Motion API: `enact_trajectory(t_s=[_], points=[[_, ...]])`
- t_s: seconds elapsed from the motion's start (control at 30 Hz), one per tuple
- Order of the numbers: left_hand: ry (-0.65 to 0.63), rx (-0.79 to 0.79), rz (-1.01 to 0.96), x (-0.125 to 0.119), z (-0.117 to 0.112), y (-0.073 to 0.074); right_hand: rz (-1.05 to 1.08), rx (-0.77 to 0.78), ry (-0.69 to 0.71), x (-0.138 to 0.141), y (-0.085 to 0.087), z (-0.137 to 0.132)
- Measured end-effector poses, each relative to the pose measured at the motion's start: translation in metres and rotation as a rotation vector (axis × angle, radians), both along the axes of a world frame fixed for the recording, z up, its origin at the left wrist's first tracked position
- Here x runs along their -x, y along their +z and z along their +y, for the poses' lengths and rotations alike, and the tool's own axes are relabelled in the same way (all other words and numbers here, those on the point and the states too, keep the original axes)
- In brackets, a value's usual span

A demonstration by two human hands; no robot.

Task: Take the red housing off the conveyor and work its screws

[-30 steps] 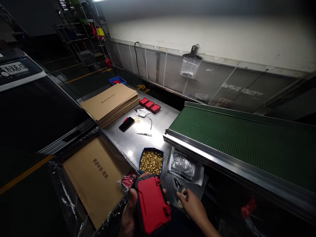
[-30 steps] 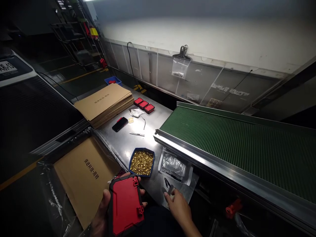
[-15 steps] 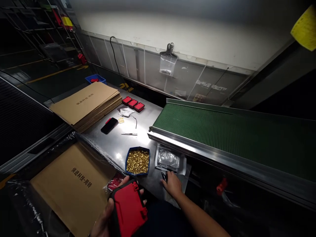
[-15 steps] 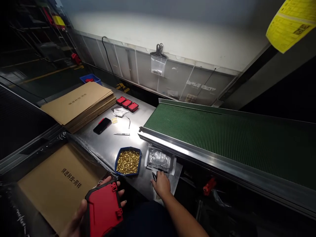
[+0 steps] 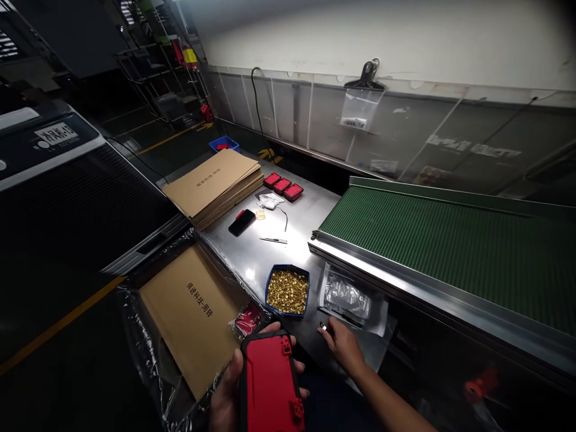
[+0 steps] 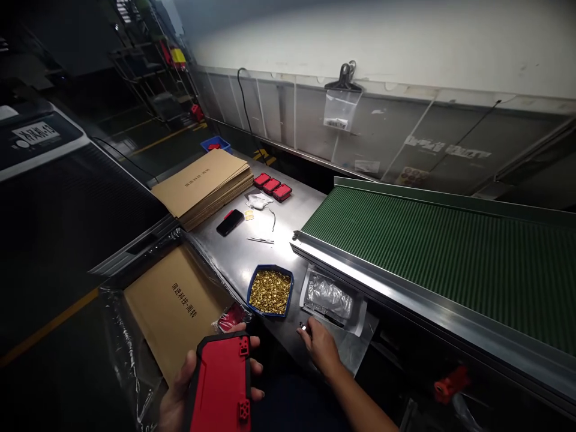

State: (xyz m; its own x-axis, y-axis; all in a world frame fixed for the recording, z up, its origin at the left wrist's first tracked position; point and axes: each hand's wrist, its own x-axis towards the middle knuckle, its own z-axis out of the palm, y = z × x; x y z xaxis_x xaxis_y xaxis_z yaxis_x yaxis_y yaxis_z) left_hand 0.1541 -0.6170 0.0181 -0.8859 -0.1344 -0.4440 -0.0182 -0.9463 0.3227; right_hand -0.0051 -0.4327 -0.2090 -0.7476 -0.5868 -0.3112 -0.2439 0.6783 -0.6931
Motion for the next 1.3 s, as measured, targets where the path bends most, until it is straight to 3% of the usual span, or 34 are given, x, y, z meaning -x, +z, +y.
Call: enact_trajectory(t_s=[0.23, 0.4, 0.7, 0.83, 0.93, 1.03, 1.3], points=[[-0.049, 0.026, 0.095, 0.003, 0.003, -0.001, -0.179, 0.262, -0.238, -0.007, 0.045, -0.018], [-0.060, 0.071, 0.095, 0.002, 0.003, 0.005, -0.322, 0.437, -0.264, 0.002, 0.081, -0.022], [-0.089, 0.097, 0.075, -0.005, 0.004, 0.003, -0.403, 0.750, -0.333, -0.011, 0.190, -0.022], [-0.070, 0.042, 0.087, -0.006, 0.005, -0.004, -0.391, 0.812, -0.278, -0.022, 0.230, -0.022], [-0.061, -0.073, 0.138, -0.006, 0.006, -0.008, -0.248, 0.842, -0.190, -0.027, 0.241, -0.025], [-0.031, -0.146, 0.205, -0.007, 0.008, -0.009, -0.102, 0.840, -0.121, -0.029, 0.238, -0.028], [0.017, -0.104, 0.100, -0.010, 0.013, -0.015, 0.089, 0.782, -0.027, -0.031, 0.234, -0.027]])
